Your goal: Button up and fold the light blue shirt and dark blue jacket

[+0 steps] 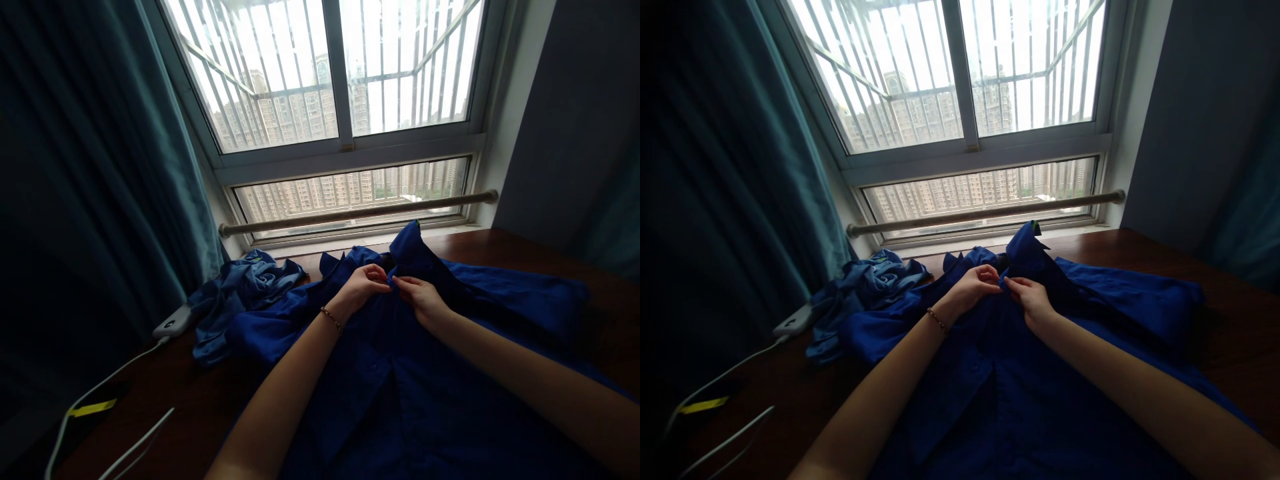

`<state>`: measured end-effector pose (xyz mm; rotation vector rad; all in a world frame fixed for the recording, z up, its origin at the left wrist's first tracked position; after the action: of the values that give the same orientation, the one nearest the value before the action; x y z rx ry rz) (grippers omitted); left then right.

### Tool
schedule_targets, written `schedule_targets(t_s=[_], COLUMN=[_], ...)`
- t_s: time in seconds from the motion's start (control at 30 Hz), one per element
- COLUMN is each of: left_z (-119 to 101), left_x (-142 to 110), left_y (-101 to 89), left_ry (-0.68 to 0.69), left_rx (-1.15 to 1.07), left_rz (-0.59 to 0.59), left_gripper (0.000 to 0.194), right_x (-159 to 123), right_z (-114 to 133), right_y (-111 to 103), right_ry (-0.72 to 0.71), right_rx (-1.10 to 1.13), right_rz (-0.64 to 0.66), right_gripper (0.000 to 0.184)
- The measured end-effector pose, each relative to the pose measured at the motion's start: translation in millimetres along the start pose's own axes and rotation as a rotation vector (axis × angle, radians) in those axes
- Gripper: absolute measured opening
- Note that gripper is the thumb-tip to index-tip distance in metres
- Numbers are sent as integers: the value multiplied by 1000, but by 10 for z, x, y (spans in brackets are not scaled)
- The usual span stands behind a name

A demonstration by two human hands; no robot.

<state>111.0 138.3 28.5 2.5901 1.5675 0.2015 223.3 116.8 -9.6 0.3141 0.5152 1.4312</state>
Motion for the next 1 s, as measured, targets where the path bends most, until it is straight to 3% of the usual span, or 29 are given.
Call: schedule_targets(t_s=[0.1,0.2,0.33,0.47,0.7,0.77,0.83,0.93,1.0], left_z=[-44,-132,-257,-241,-451,-565,-665,-645,-518], left_x=[-16,-3,32,50,-8,-57,-142,-271,-325], left_y=[3,-129,-415,-559,-742,-688,-515,-147,55], left_ry=[-7,22,94,91,278,343,453,548,512], left_rx=[29,125,452,800,1318,1402,1422,1308,1226], left_rz=[18,-6,-97,-138,-504,-576,-593,-462,-356], left_gripper=[32,29,26,26,28,28,23,8,14], right_x=[42,78,21,-84,108,199,248,214,150], right_z=[60,241,505,651,1122,1180,1158,1099,1094], right_y=[-8,-45,-33,38,-155,-195,-187,-85,1], right_ry=[-40,-153,-313,-376,-513,-490,-433,-388,-397], right_rx=[-58,-163,-246,-258,-198,-150,-80,-10,0], right_rz=[29,4,-29,-1,-143,-182,-196,-147,-78], right_gripper=[20,24,26,27,22,21,20,18,16])
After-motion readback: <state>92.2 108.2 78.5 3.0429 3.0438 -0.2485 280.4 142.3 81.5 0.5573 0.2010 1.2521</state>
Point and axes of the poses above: each hand's wrist, its own x-axis towards the middle knuckle, its own y-axis out of the palm, z = x × y, the point moved 7 cm from there along x, towards the middle knuckle
